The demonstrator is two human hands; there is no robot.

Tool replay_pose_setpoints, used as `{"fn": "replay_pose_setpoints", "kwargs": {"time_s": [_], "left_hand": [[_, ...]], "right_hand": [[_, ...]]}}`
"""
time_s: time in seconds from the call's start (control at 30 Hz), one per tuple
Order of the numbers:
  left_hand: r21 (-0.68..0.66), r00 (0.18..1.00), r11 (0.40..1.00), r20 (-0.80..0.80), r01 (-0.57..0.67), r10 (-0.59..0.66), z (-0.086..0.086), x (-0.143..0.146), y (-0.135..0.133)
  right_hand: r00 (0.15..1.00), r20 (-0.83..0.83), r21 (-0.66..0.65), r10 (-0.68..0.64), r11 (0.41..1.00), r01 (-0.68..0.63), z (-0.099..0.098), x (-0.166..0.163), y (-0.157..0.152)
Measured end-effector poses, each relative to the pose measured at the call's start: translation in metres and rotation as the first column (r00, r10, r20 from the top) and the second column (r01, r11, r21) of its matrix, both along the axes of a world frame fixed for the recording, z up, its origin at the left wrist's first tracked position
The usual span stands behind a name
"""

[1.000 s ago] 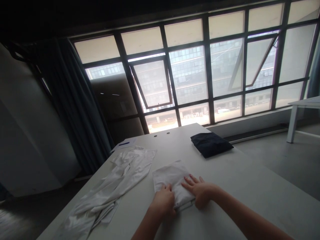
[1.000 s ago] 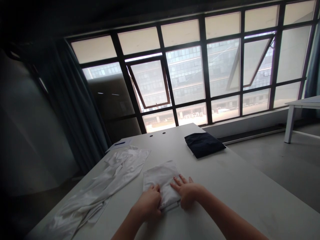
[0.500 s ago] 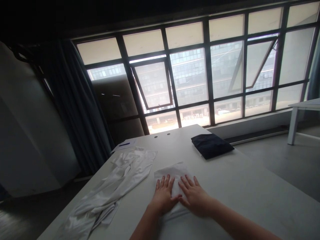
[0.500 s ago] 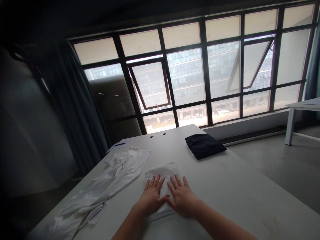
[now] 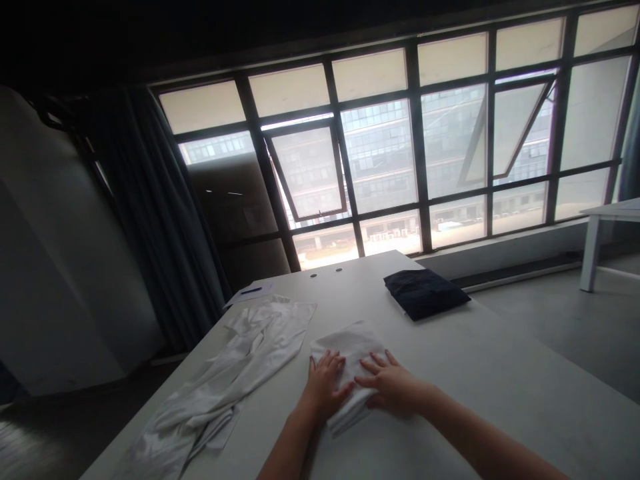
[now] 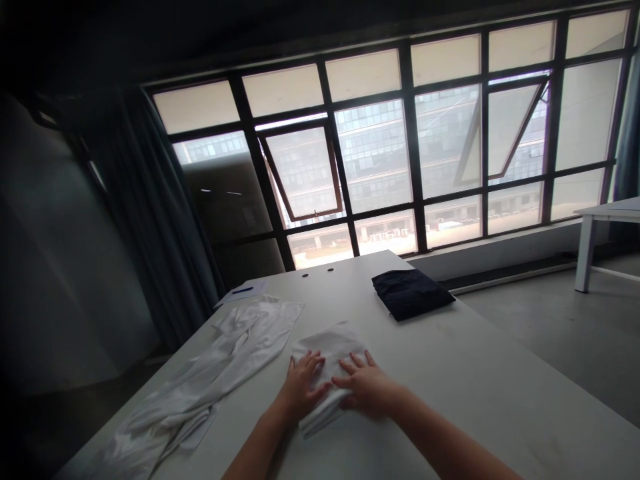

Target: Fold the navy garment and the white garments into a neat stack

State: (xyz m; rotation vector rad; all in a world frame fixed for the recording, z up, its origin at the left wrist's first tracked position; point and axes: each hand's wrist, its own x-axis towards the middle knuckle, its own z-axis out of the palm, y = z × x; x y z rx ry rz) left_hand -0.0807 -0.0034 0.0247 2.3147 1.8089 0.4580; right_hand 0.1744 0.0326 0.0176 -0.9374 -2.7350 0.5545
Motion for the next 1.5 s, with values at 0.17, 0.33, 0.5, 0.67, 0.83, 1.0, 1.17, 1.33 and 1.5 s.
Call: {"fn": "replay_pose_setpoints", "kwargs": {"time_s": [0.17,0.33,0.5,0.67,0.83,1.0,1.17,1.33,1.5], "left_hand": [[-0.063,0.987,0.986,-0.021,0.155,-0.157,0.002,0.004,-0.001],[-0.182,0.958,0.95,-0.087,0.254,-0.273,0.003,-0.002,0.003],[-0.127,0.952,0.955,-0.121,0.267,-0.282,-0.007,0.003,0.011],[0.107,0.928,0.922,-0.019,0.372,-0.372,-0.018,0.016,0.015],[0.154,0.889,0.881,0.025,0.448,-0.457,-0.01,0.022,0.013],[0.248,0.931,0.91,0.066,0.333,-0.359,-0.004,0.022,0.006],[0.354,0.968,0.916,0.092,0.186,-0.232,0.0,0.009,0.002],[0.353,0.986,0.931,0.093,0.095,-0.136,0.006,-0.002,0.001],[0.356,0.989,0.934,0.132,0.02,-0.072,0.009,-0.006,0.003]], "right_hand": [[0.996,-0.003,-0.124,-0.087,0.989,0.086,0.015,0.035,0.027],[0.994,0.057,-0.272,-0.093,0.957,0.105,0.023,0.049,0.033],[0.978,0.143,-0.145,-0.15,0.974,0.171,0.011,0.034,0.024],[0.98,-0.013,0.021,-0.198,0.98,0.199,0.0,0.026,0.022],[0.978,-0.106,0.056,-0.179,0.981,0.186,0.002,0.029,0.027],[0.971,-0.19,0.06,-0.143,0.986,0.156,0.016,0.027,0.017],[0.969,-0.245,0.054,-0.033,0.997,0.047,0.037,0.012,-0.008],[0.964,-0.251,0.069,-0.084,0.992,0.104,0.054,0.008,-0.012],[0.914,-0.395,0.077,-0.092,0.988,0.133,0.081,0.026,-0.005]]}}
